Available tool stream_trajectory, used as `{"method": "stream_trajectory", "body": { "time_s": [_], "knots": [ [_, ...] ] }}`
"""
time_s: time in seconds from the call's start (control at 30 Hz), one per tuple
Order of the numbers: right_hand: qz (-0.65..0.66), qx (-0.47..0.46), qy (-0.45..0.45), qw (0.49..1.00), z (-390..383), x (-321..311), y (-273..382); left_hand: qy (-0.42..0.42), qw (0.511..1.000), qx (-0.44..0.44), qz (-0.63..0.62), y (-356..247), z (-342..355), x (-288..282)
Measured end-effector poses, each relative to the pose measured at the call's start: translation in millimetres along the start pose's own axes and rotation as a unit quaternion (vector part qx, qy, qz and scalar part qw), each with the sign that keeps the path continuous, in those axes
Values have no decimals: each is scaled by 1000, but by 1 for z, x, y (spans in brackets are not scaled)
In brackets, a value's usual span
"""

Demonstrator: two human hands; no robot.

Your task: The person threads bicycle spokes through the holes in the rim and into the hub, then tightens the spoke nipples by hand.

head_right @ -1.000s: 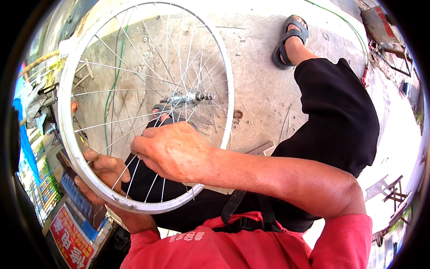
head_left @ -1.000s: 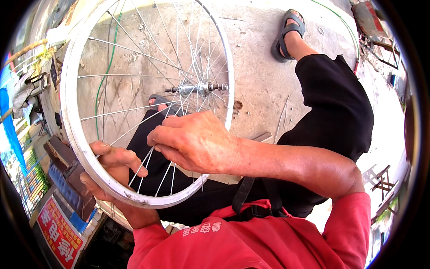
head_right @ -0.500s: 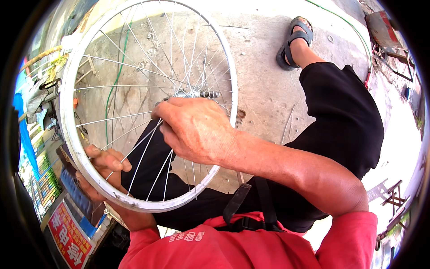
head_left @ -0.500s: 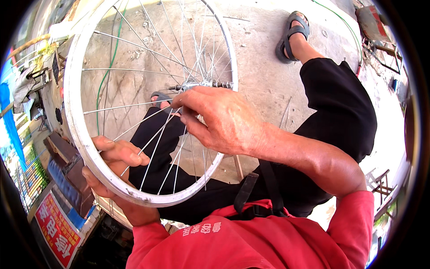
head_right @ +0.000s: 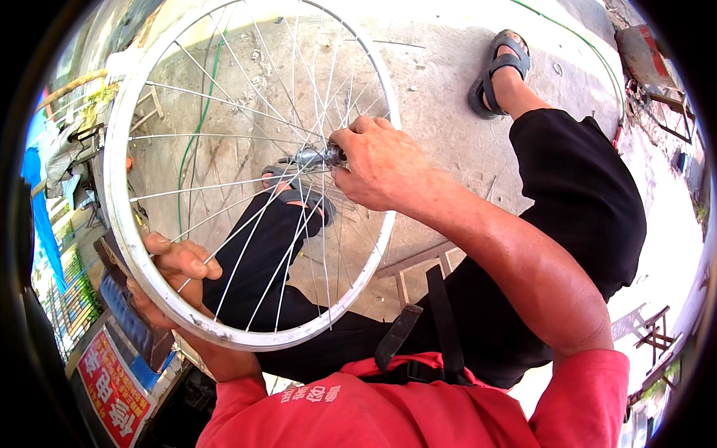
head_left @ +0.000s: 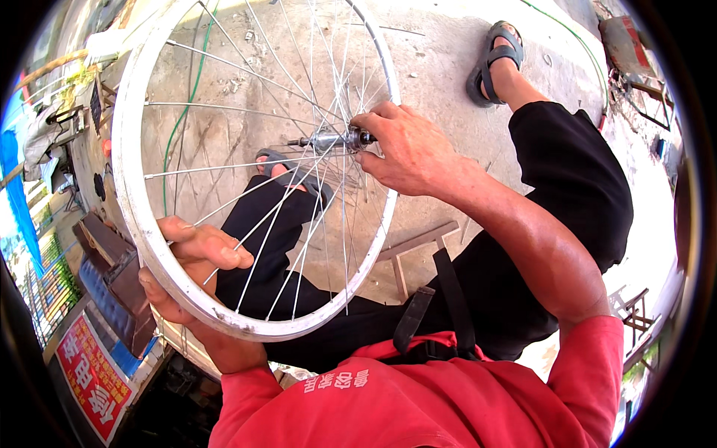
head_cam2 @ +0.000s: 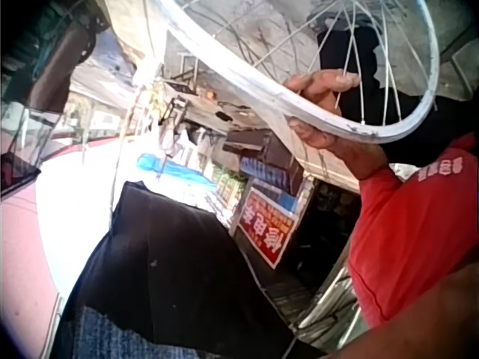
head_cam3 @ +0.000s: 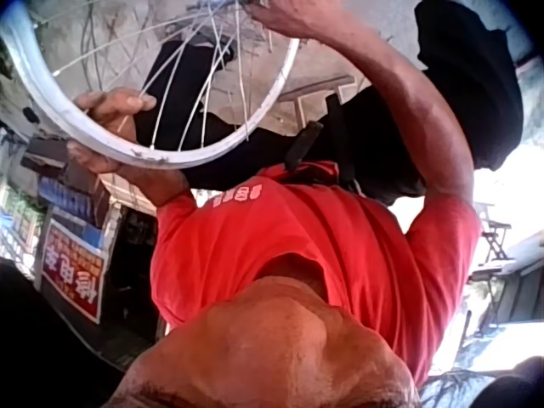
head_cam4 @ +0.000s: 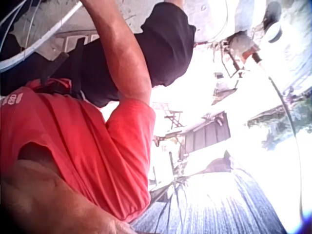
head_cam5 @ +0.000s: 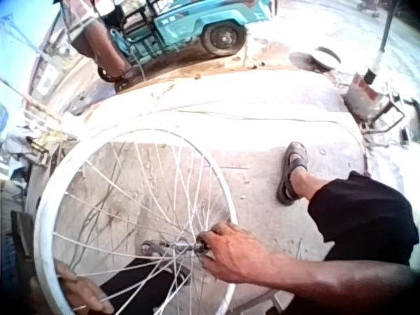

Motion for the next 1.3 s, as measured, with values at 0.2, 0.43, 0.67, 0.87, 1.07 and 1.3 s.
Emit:
{"method": "stream_trajectory", "body": {
  "time_s": [0.2, 0.43, 0.67, 0.87, 1.07, 1.3],
  "knots": [
    [-5, 8, 15, 1000, -1, 3, 1, -13, 1000, -9, -9, 1, -2, -3],
    [-23, -5, 14, 1000, -5, 5, 3, -8, 1000, -16, -11, 2, -2, -4],
    [-45, -52, -37, 997, -8, 5, 9, 26, 999, -17, -31, 2, -1, -2],
    [-44, -43, -15, 998, -7, 5, 9, 20, 998, -22, -52, 6, -3, -3],
    [-42, -37, -7, 998, -8, 8, 8, 26, 998, -23, -51, 8, -4, -8],
    [-37, -40, -9, 998, -8, 8, 8, 32, 999, -18, -40, 6, -1, -6]
  ]
}}
Point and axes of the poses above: each hand's wrist, its own z-axis towards the middle knuckle, its own x-axis out of the palm, y = z × x, the point moved 10 cm from there along z, towards the middle knuckle, and after that the axes turned 6 degrees about -x, right-handed, at the moved point
